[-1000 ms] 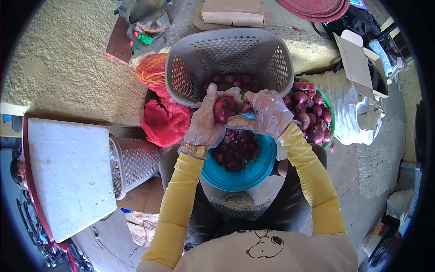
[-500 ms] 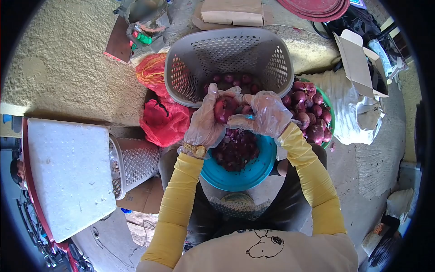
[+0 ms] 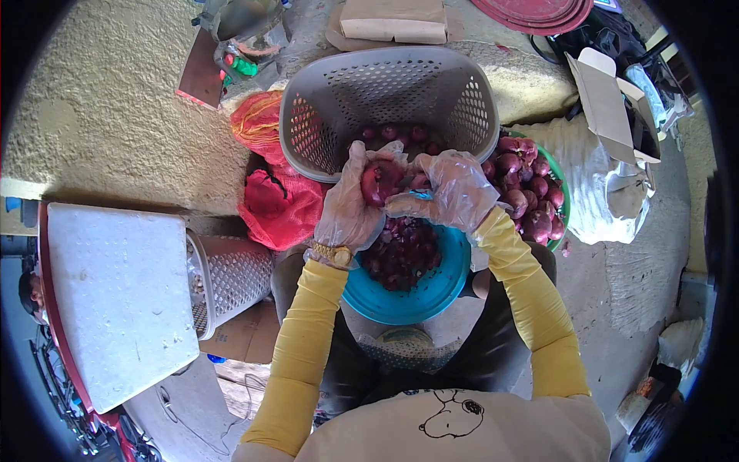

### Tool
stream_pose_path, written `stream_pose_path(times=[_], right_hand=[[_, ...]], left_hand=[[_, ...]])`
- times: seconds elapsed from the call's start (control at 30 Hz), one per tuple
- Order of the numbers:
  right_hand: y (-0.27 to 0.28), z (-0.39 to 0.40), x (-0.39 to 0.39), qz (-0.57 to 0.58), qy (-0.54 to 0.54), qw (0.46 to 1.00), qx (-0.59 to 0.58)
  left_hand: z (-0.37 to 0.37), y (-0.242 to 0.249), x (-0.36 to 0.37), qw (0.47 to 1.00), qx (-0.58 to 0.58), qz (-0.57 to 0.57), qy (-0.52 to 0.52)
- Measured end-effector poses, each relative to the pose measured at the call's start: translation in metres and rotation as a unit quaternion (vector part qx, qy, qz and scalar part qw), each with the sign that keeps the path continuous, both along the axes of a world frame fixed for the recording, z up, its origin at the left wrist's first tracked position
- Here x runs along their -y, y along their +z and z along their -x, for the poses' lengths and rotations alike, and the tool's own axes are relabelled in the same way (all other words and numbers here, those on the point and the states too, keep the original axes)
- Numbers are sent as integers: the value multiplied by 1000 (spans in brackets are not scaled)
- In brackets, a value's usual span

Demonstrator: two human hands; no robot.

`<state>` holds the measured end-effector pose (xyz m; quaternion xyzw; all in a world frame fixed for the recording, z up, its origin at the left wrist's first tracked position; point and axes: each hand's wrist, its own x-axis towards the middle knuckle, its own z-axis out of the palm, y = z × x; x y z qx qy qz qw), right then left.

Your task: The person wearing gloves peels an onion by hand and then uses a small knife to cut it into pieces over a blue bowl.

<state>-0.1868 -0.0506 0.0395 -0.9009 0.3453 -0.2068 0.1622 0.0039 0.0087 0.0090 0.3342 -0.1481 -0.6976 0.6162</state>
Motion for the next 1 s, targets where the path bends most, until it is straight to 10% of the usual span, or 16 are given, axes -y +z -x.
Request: stream_pose_path(times=[1.0], right_hand=[[-2,-2,2,-95,35,995,12]], left_hand=[[8,1,2,992,-117,13,41]])
